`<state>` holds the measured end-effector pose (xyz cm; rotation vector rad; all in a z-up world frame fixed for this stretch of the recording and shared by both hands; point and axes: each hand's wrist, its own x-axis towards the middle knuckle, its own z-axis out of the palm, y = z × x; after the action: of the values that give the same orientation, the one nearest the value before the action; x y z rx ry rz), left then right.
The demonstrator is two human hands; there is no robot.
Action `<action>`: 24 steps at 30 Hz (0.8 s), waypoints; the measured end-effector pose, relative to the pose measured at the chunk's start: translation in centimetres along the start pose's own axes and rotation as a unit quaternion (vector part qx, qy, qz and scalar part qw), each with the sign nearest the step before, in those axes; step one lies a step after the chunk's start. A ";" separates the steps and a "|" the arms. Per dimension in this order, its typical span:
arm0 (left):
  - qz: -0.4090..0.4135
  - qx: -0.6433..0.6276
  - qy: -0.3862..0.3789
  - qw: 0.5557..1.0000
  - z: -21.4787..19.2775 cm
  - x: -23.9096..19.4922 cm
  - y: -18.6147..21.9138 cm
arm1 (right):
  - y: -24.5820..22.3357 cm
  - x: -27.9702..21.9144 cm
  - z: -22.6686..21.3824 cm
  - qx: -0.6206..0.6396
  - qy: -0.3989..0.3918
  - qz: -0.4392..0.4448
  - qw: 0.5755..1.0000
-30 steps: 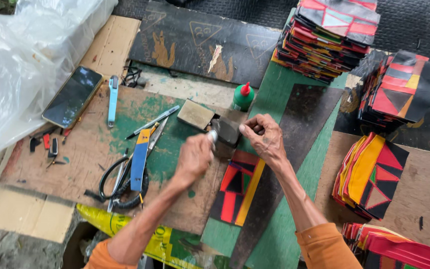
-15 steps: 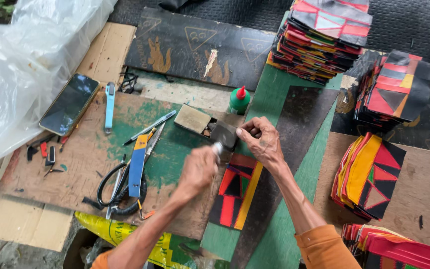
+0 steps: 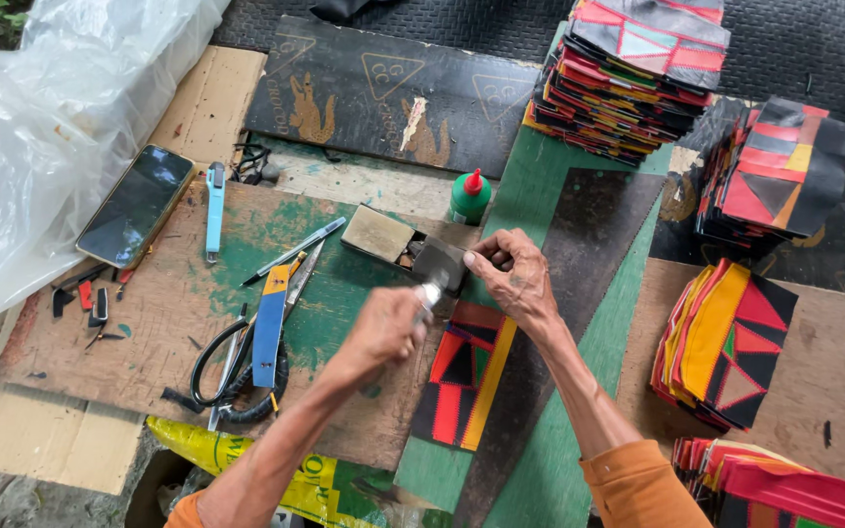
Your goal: The person uses a metal ruler and a utility knife to trim the edges of small, colorful patterned fabric pieces on a wooden workbench. They repeatedly align the ruler, cut along the edge, and stack the finished pieces.
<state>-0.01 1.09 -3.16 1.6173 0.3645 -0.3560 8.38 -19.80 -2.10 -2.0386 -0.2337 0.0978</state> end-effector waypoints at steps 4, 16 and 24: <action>0.221 0.145 0.040 0.964 0.4 -0.8 -0.4 | 0.1 0.0 0.1 -0.003 0.008 -0.006 1.000; 0.072 0.113 0.141 0.981 0.4 -2.4 2.9 | 0.2 0.3 -0.2 0.005 0.006 -0.004 1.000; 0.266 0.322 0.240 0.876 1.9 -3.9 3.1 | 0.7 0.4 0.0 0.017 0.003 -0.027 0.999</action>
<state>-2.14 -1.15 1.18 2.3820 0.1538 0.4089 8.85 -20.05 -2.66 -1.9970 -0.2820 0.0610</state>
